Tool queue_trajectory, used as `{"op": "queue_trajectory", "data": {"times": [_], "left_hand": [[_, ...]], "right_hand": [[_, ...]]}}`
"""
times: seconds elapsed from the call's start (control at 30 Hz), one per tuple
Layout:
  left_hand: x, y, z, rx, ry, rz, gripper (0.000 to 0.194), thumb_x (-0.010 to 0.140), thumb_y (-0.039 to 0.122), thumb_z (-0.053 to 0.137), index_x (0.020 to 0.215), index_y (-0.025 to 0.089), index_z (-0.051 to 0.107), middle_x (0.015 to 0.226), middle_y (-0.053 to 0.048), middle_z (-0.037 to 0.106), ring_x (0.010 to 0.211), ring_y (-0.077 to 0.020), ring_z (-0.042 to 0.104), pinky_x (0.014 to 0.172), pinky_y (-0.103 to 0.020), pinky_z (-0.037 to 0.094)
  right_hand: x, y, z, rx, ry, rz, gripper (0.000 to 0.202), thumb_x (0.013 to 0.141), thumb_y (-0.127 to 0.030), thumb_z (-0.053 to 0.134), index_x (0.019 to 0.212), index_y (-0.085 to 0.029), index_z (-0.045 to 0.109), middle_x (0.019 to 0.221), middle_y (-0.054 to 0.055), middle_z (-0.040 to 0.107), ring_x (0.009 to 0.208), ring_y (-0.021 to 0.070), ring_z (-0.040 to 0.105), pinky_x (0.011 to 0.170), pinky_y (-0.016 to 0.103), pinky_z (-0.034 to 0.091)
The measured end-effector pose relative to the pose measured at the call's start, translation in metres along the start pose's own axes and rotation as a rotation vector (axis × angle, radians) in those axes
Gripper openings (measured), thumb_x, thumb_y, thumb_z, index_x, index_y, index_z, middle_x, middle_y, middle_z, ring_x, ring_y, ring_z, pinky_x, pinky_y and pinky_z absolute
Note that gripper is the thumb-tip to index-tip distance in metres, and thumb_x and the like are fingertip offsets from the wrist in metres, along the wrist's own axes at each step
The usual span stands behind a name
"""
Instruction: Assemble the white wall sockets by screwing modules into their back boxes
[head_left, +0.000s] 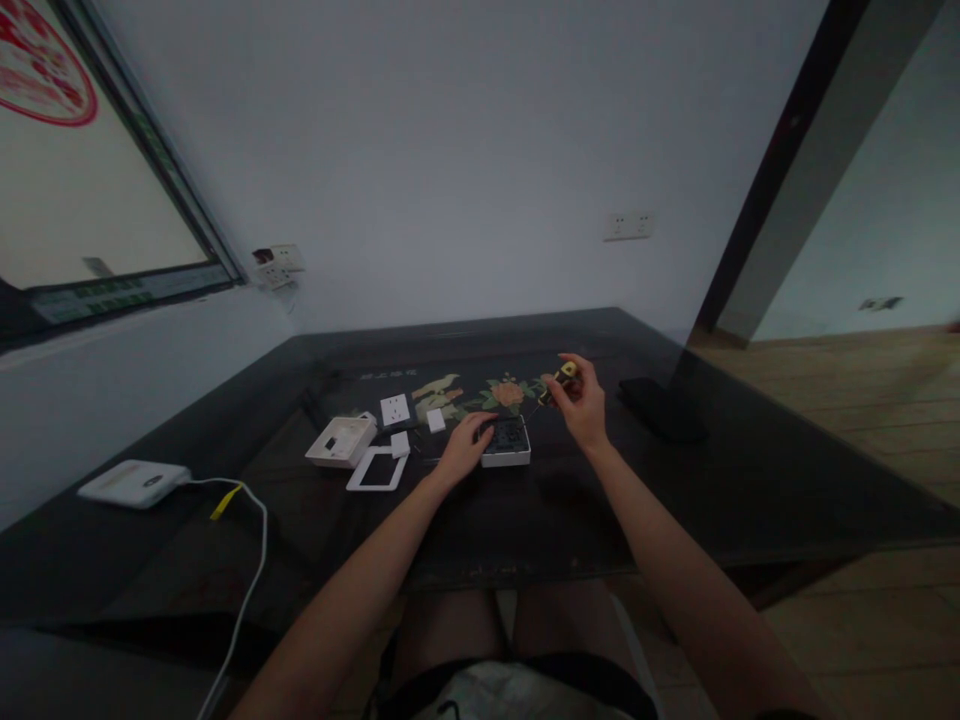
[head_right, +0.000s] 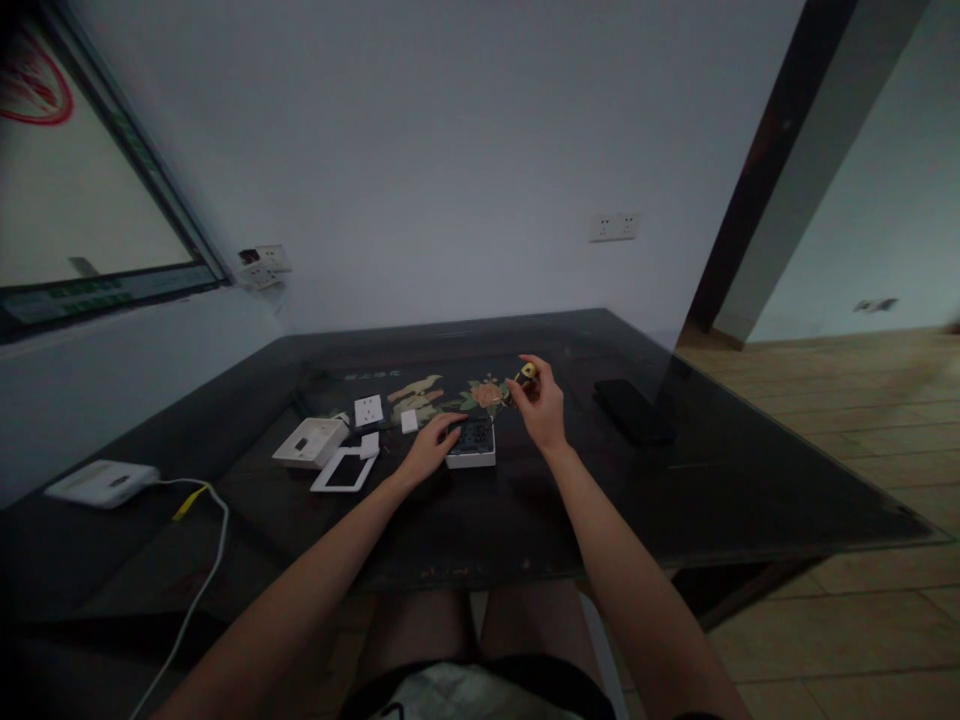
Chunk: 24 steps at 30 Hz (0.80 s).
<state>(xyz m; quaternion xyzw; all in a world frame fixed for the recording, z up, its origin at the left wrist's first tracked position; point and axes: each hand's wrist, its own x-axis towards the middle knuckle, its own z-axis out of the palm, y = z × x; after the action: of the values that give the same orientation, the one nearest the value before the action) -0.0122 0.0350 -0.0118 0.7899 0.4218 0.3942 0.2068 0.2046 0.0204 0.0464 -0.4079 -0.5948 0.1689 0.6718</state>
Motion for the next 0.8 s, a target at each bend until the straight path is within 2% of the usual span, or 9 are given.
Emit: {"op": "queue_trajectory", "data": {"times": [0.27, 0.47, 0.57, 0.63, 0.8], "left_hand": [[0.001, 0.001, 0.001, 0.018, 0.007, 0.009, 0.027, 0.088, 0.021, 0.047, 0.110, 0.018, 0.061, 0.110, -0.009, 0.063, 0.107, -0.0202, 0.057, 0.097, -0.037, 0.044], [0.001, 0.002, 0.000, 0.020, 0.004, 0.002, 0.028, 0.088, 0.020, 0.047, 0.111, 0.017, 0.061, 0.110, -0.010, 0.062, 0.106, -0.0206, 0.057, 0.096, -0.037, 0.045], [0.001, 0.004, 0.000, 0.023, 0.005, -0.007, 0.028, 0.087, 0.020, 0.047, 0.111, 0.017, 0.061, 0.110, -0.010, 0.062, 0.107, -0.0209, 0.057, 0.097, -0.038, 0.043], [0.001, 0.004, 0.000, 0.026, 0.002, -0.010, 0.028, 0.087, 0.019, 0.047, 0.111, 0.018, 0.061, 0.110, -0.009, 0.062, 0.108, -0.0209, 0.057, 0.098, -0.038, 0.043], [0.001, 0.006, -0.001, 0.020, -0.009, -0.008, 0.028, 0.087, 0.019, 0.047, 0.111, 0.018, 0.061, 0.110, -0.009, 0.062, 0.108, -0.0216, 0.056, 0.098, -0.039, 0.043]], "right_hand": [[-0.002, -0.016, -0.001, -0.149, -0.156, -0.177, 0.035, 0.086, -0.033, 0.052, 0.120, -0.026, 0.048, 0.091, 0.002, 0.054, 0.068, 0.0135, 0.055, 0.065, 0.027, 0.048], [0.011, -0.024, 0.011, -0.336, -0.226, -0.196, 0.031, 0.086, -0.029, 0.048, 0.117, -0.024, 0.048, 0.086, 0.002, 0.058, 0.065, 0.0148, 0.056, 0.062, 0.026, 0.044], [0.021, -0.029, 0.024, -0.500, -0.229, -0.220, 0.025, 0.088, -0.036, 0.049, 0.111, -0.026, 0.052, 0.080, 0.001, 0.061, 0.062, 0.0166, 0.057, 0.059, 0.026, 0.041], [0.028, -0.032, 0.033, -0.556, -0.210, -0.273, 0.024, 0.088, -0.042, 0.049, 0.103, -0.025, 0.056, 0.082, 0.003, 0.063, 0.069, 0.0190, 0.059, 0.061, 0.027, 0.041], [0.037, -0.036, 0.047, -0.548, -0.178, -0.321, 0.021, 0.086, -0.043, 0.054, 0.090, -0.024, 0.062, 0.088, 0.005, 0.063, 0.082, 0.0217, 0.059, 0.069, 0.030, 0.044]]}}
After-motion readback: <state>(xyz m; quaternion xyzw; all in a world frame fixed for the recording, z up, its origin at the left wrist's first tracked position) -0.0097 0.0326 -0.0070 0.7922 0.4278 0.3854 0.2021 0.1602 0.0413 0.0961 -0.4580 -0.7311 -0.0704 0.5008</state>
